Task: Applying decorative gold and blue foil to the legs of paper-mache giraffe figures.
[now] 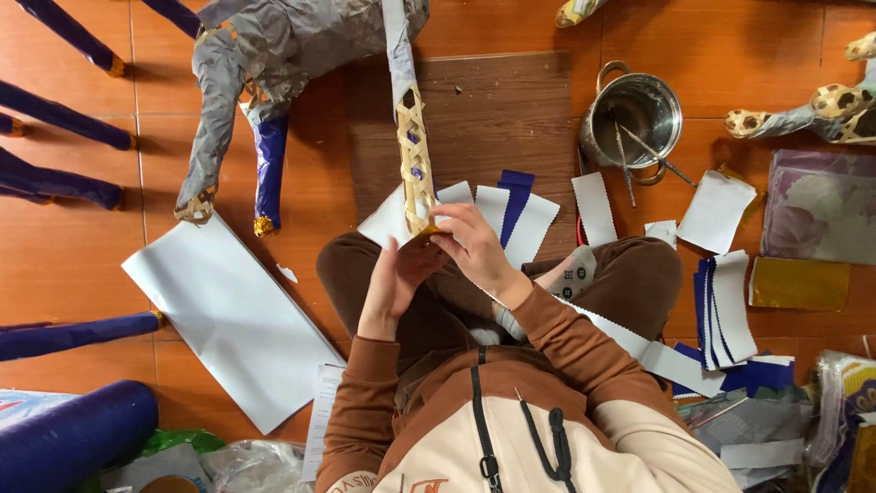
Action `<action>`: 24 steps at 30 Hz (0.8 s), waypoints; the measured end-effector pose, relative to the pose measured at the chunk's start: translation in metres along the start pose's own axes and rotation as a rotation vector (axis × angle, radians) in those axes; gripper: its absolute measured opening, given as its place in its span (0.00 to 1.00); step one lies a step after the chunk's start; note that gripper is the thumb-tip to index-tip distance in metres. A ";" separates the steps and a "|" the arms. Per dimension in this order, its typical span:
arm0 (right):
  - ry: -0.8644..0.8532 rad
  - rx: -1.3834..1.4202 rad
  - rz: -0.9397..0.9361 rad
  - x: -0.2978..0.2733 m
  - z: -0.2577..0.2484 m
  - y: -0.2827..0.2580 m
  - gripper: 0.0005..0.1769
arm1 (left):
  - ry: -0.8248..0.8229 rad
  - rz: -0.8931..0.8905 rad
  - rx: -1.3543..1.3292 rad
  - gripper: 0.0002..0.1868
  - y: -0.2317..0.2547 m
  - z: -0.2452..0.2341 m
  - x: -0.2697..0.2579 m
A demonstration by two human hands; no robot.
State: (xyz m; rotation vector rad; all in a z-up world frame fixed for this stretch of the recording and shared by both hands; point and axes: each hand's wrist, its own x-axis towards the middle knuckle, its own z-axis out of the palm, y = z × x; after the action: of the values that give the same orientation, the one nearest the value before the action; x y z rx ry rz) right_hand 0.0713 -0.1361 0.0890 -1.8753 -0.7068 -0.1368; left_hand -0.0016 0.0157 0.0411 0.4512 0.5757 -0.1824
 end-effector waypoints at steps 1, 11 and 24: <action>0.011 0.051 0.060 0.005 0.000 -0.004 0.05 | -0.034 0.128 0.141 0.44 -0.006 -0.002 -0.002; 0.012 0.228 0.372 0.009 0.008 0.008 0.05 | 0.266 0.321 0.318 0.33 -0.036 -0.005 0.018; -0.032 0.510 0.617 0.012 0.013 0.038 0.29 | 0.298 0.297 0.264 0.36 -0.030 0.010 0.026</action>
State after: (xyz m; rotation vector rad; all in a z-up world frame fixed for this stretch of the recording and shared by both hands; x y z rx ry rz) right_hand 0.0985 -0.1293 0.0583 -1.5181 -0.1323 0.4319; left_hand 0.0155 -0.0168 0.0228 0.8222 0.7710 0.0977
